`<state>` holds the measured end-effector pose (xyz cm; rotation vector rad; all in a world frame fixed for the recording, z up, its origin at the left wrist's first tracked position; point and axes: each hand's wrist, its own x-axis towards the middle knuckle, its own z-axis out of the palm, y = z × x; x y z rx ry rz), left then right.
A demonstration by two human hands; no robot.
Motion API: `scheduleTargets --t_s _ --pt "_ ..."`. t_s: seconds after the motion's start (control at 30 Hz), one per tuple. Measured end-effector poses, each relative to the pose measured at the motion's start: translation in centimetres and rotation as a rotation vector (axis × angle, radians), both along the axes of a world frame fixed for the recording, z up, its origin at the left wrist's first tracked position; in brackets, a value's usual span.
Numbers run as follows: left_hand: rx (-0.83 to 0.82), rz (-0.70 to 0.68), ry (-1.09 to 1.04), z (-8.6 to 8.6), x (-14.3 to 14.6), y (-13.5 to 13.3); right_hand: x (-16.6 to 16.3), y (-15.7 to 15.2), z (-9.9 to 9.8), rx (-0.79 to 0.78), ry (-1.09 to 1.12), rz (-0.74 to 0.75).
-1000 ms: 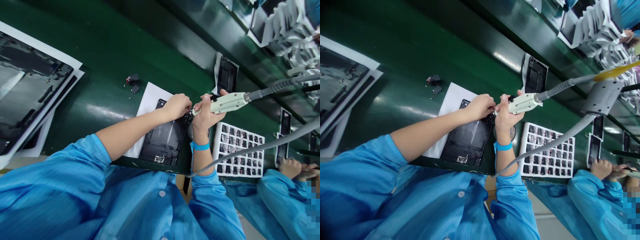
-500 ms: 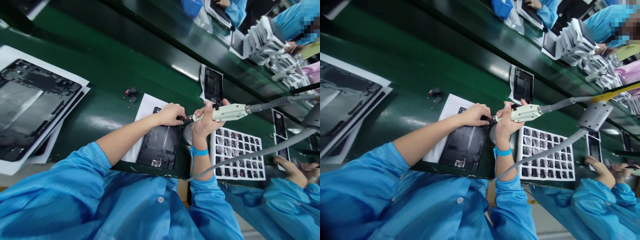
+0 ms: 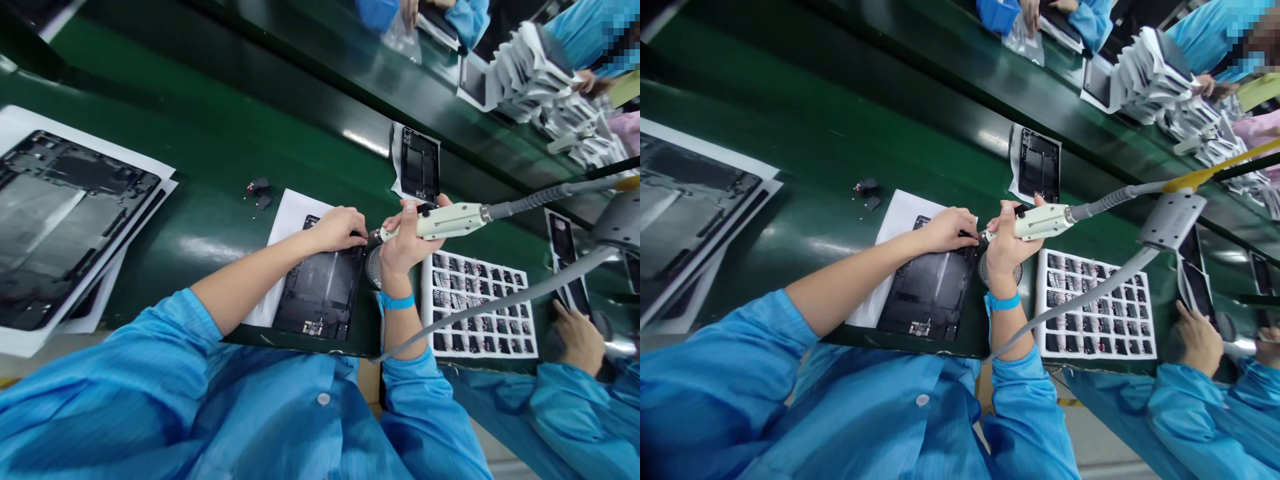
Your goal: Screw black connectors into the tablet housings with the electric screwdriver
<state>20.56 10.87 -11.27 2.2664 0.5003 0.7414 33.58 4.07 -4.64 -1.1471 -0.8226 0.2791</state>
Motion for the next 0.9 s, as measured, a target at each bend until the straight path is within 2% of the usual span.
scheduleTargets --t_s 0.3,0.47,0.53,0.9 --pt "-0.017 -0.011 -0.076 -0.1 -0.2 0.2 -0.1 0.0 -0.2 -0.012 0.018 0.019" --pt "-0.095 0.204 -0.173 -0.3 -0.2 0.2 -0.3 0.0 -0.9 -0.070 -0.026 0.031" --pt "-0.105 0.247 -0.184 -0.4 0.0 0.2 -0.6 0.0 -1.1 -0.100 -0.050 0.024" --pt "-0.064 0.223 -0.143 -0.5 0.1 0.1 -1.1 0.2 -1.2 -0.103 -0.071 0.013"
